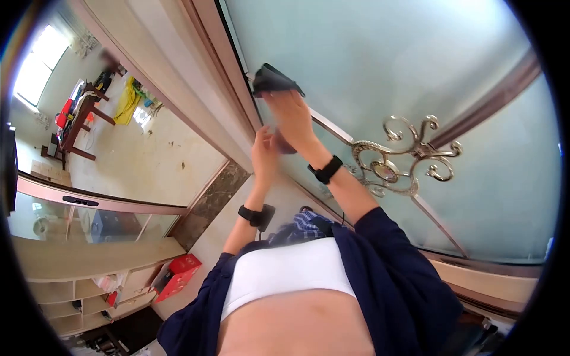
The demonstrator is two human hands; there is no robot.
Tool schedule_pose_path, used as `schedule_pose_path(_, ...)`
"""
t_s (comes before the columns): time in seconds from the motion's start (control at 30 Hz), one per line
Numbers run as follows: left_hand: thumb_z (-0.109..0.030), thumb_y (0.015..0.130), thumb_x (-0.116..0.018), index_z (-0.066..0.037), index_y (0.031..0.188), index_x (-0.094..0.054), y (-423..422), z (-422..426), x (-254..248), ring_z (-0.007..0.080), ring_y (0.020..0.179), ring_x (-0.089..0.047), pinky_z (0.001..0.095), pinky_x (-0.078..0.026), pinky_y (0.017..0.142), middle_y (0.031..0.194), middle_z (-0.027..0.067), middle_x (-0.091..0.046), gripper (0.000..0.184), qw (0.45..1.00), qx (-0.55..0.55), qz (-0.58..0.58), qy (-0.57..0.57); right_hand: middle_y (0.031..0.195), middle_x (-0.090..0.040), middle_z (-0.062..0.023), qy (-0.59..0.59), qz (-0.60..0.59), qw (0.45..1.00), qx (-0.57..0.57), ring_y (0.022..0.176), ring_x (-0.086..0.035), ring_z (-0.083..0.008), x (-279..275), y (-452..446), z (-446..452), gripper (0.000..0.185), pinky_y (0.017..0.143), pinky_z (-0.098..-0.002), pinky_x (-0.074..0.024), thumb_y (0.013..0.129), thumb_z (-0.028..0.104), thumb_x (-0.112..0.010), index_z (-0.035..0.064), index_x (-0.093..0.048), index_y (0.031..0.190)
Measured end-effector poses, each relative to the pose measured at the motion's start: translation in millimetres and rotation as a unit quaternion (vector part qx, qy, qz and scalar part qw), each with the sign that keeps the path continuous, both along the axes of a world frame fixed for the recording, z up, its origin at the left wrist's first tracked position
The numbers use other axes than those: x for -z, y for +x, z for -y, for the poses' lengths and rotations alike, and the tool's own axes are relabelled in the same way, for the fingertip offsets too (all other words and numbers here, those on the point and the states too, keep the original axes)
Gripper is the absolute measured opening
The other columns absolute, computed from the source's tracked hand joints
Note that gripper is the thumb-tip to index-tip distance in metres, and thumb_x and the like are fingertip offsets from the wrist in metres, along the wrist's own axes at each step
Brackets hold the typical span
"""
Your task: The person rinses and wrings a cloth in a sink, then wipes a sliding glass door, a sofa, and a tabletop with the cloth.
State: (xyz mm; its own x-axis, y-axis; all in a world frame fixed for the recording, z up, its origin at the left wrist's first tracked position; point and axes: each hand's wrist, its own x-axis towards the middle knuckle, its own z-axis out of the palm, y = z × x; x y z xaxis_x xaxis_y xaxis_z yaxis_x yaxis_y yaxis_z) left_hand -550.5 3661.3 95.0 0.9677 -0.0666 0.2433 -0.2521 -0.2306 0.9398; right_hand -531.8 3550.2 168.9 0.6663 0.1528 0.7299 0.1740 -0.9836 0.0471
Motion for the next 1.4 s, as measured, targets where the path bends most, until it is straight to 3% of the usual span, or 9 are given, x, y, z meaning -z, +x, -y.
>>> schedule_pose_path(0.27, -0.007, 0.081, -0.057, -0.003, 0.134, -0.031, 53, -14, 77, 0.0388, 0.115, -0.045, 0.0411, -0.045, 0.086, 0.134, 0.0197, -0.039, 0.059, 0.969, 0.137, 0.081, 0.188, 0.106, -0.055, -0.0085, 0.07, -0.004, 0.995, -0.065, 0.1, -0.054, -0.0241, 8, 61, -37, 0.037, 0.093, -0.038, -0.039, 0.075, 0.008, -0.053, 0.0081, -0.055, 0.112)
schedule_pose_path(0.43, -0.022, 0.087, -0.046, 0.003, 0.14, -0.018, 84, 4, 62, 0.0452, 0.135, -0.002, 0.0553, -0.005, 0.107, 0.147, 0.0242, -0.008, 0.065, 0.962, 0.198, 0.136, 0.129, 0.104, -0.057, -0.0107, 0.094, 0.033, 0.993, -0.061, 0.098, -0.055, -0.0283, 21, 59, -29, 0.032, 0.087, -0.0405, -0.0414, 0.074, 0.007, -0.056, 0.0055, -0.057, 0.106)
schedule_pose_path(0.53, -0.021, 0.086, -0.047, 0.004, 0.14, -0.018, 93, 11, 32, 0.0455, 0.135, -0.002, 0.0564, -0.005, 0.107, 0.147, 0.0247, -0.007, 0.066, 0.976, 0.182, 0.119, 0.026, 0.103, -0.056, -0.0161, 0.097, 0.1, 0.989, -0.058, 0.095, -0.052, -0.0355, -10, 70, -39, 0.03, 0.083, -0.0456, -0.0411, 0.075, 0.007, -0.06, 0.0014, -0.055, 0.104)
schedule_pose_path(0.67, -0.022, 0.086, -0.051, 0.004, 0.139, -0.021, 128, 7, -20, 0.0479, 0.134, -0.006, 0.0584, -0.006, 0.106, 0.145, 0.0263, -0.014, 0.067, 0.932, 0.075, 0.319, 0.157, 0.101, -0.054, -0.0192, 0.094, 0.133, 0.986, -0.039, 0.092, -0.048, -0.0381, -57, 100, -53, 0.029, 0.083, -0.0479, -0.0373, 0.077, 0.009, -0.061, -0.0017, -0.053, 0.103)
schedule_pose_path(0.73, -0.024, 0.085, -0.053, 0.003, 0.137, -0.027, 147, 6, -50, 0.0463, 0.13, -0.019, 0.0598, -0.011, 0.104, 0.141, 0.0252, -0.027, 0.064, 0.96, 0.141, 0.231, -0.07, 0.101, -0.053, -0.0191, 0.078, 0.149, 0.985, -0.028, 0.092, -0.048, -0.0374, -82, 115, -68, 0.03, 0.083, -0.0473, -0.037, 0.077, 0.009, -0.062, -0.0015, -0.052, 0.104)
schedule_pose_path(0.83, -0.026, 0.084, -0.053, 0.003, 0.132, -0.035, 183, -5, -61, 0.0424, 0.123, -0.033, 0.0591, -0.019, 0.102, 0.133, 0.0242, -0.038, 0.059, 0.905, 0.053, 0.398, 0.138, 0.1, -0.055, -0.0114, 0.026, 0.173, 0.983, 0.061, 0.091, -0.052, -0.0309, -79, 133, -81, 0.029, 0.085, -0.0432, -0.039, 0.074, 0.017, -0.064, 0.0071, -0.059, 0.101)
schedule_pose_path(1.2, -0.022, 0.079, -0.055, -0.004, 0.117, -0.055, 202, -22, 97, 0.0339, 0.117, -0.044, 0.0538, -0.026, 0.101, 0.119, 0.0123, -0.054, 0.042, 0.922, 0.269, 0.253, 0.119, 0.057, -0.045, 0.0003, -0.071, -0.023, 0.995, 0.063, 0.058, -0.051, -0.0138, 55, 112, -71, 0.005, 0.092, -0.0322, -0.0431, 0.067, 0.011, -0.059, 0.0153, -0.056, 0.065)
schedule_pose_path(1.33, -0.027, 0.081, -0.054, -0.005, 0.111, -0.057, 217, 6, -21, 0.0329, 0.108, -0.051, 0.0572, -0.028, 0.098, 0.109, 0.0129, -0.058, 0.037, 0.919, 0.137, 0.354, -0.103, 0.102, -0.06, -0.0153, 0.009, 0.066, 0.996, 0.067, 0.097, -0.054, -0.0369, -53, 129, -83, 0.019, 0.097, -0.0557, -0.0299, 0.069, 0.014, -0.062, 0.0044, -0.063, 0.085)
schedule_pose_path(1.4, -0.028, 0.082, -0.053, -0.004, 0.109, -0.058, 222, 21, -63, 0.0336, 0.105, -0.053, 0.059, -0.028, 0.097, 0.107, 0.0138, -0.058, 0.036, 0.905, 0.044, 0.405, -0.123, 0.101, -0.059, -0.0177, -0.013, 0.146, 0.984, 0.097, 0.094, -0.054, -0.0368, -92, 135, -81, 0.025, 0.097, -0.0557, -0.0295, 0.073, 0.015, -0.064, 0.004, -0.063, 0.096)
